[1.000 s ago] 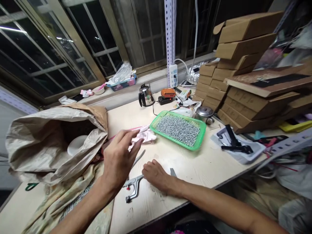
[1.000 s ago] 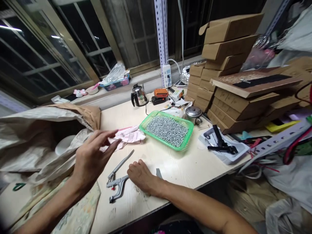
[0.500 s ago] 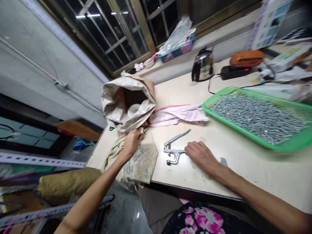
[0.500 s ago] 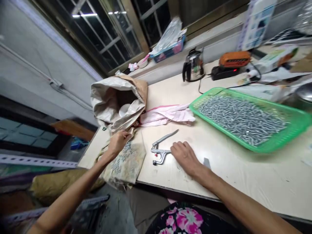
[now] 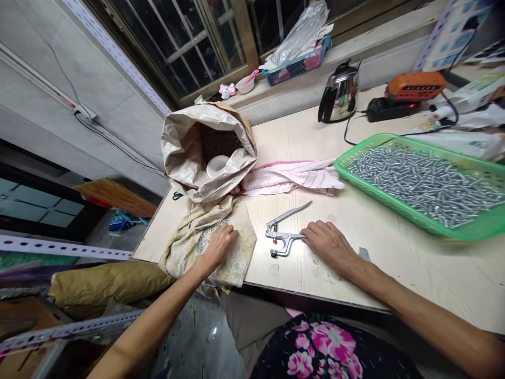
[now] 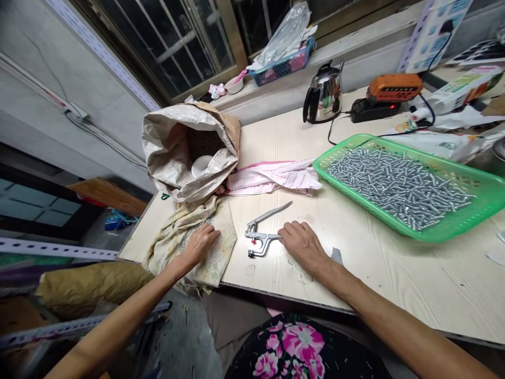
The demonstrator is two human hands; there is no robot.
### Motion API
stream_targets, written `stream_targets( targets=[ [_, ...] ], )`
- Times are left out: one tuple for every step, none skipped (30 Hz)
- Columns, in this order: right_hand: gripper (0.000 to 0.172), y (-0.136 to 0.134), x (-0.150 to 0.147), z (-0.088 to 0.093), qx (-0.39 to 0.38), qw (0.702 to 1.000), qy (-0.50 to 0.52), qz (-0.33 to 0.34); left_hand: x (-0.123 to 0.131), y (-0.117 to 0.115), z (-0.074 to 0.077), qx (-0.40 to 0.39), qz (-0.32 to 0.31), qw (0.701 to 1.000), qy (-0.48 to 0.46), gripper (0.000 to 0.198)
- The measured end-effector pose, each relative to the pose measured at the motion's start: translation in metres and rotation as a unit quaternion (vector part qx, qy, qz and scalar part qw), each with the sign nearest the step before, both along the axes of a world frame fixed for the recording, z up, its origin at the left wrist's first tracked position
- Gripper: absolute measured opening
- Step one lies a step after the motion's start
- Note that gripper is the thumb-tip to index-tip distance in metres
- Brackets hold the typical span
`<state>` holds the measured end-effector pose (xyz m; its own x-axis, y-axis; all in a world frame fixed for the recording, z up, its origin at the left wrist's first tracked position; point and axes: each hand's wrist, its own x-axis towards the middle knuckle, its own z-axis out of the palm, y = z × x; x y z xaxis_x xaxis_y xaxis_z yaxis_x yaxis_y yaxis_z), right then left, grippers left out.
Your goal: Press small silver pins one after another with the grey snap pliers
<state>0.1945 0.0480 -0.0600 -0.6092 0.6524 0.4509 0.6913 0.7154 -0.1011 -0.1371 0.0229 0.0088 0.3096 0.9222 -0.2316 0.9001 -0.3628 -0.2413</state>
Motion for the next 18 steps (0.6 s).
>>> stream_targets(
  targets=[
    [0.015,0.001,0.0,0.0,0.0,1.0,0.001,0.004,0.0,-0.001,0.0,0.003,0.0,1.0,-0.008,0.019],
    [0.015,0.001,0.0,0.0,0.001,1.0,0.0,0.01,0.001,-0.003,0.001,0.011,0.004,1.0,-0.025,0.018],
    [0.016,0.001,0.001,0.001,0.005,1.0,-0.001,0.016,0.003,-0.004,0.001,0.023,0.012,0.998,-0.052,0.019],
    [0.017,0.001,0.001,0.003,0.013,1.0,-0.003,0.021,0.006,-0.006,0.002,0.039,0.027,0.995,-0.092,0.02],
    [0.019,0.0,0.002,0.004,0.028,0.999,-0.005,0.024,0.01,-0.008,0.002,0.054,0.05,0.987,-0.144,0.02],
    [0.022,-0.001,0.002,0.007,0.046,0.999,-0.008,0.024,0.017,-0.01,0.002,0.062,0.084,0.973,-0.206,0.019],
    [0.023,-0.003,0.003,0.01,0.067,0.997,-0.01,0.023,0.024,-0.013,0.002,0.057,0.127,0.952,-0.273,0.018],
    [0.025,-0.005,0.003,0.014,0.089,0.996,-0.012,0.02,0.033,-0.017,0.002,0.04,0.174,0.924,-0.338,0.017],
    [0.025,-0.007,0.002,0.017,0.109,0.994,-0.012,0.018,0.043,-0.02,0.001,0.012,0.223,0.889,-0.399,0.019],
    [0.026,-0.009,0.002,0.021,0.126,0.992,-0.01,0.017,0.052,-0.024,0.0,-0.021,0.267,0.851,-0.453,0.023],
    [0.026,-0.011,0.001,0.023,0.14,0.99,-0.007,0.017,0.062,-0.027,-0.002,-0.05,0.301,0.813,-0.496,0.028],
    [0.026,-0.012,0.001,0.026,0.15,0.988,-0.003,0.019,0.07,-0.03,-0.004,-0.07,0.326,0.78,-0.53,0.032],
    [0.026,-0.013,0.0,0.027,0.156,0.988,0.002,0.02,0.077,-0.032,-0.007,-0.079,0.341,0.756,-0.554,0.035],
    [0.026,-0.014,0.0,0.028,0.158,0.987,0.005,0.023,0.082,-0.033,-0.009,-0.082,0.349,0.742,-0.567,0.036],
    [0.027,-0.015,0.0,0.028,0.157,0.987,0.008,0.025,0.086,-0.033,-0.012,-0.08,0.351,0.737,-0.573,0.036],
    [0.027,-0.015,-0.001,0.027,0.154,0.988,0.009,0.027,0.089,-0.033,-0.016,-0.076,0.348,0.738,-0.573,0.035],
    [0.027,-0.015,0.0,0.026,0.149,0.988,0.01,0.028,0.09,-0.032,-0.019,-0.072,0.344,0.742,-0.571,0.035],
    [0.026,-0.014,0.0,0.026,0.144,0.989,0.01,0.029,0.091,-0.031,-0.022,-0.07,0.338,0.747,-0.568,0.034]
  ],
)
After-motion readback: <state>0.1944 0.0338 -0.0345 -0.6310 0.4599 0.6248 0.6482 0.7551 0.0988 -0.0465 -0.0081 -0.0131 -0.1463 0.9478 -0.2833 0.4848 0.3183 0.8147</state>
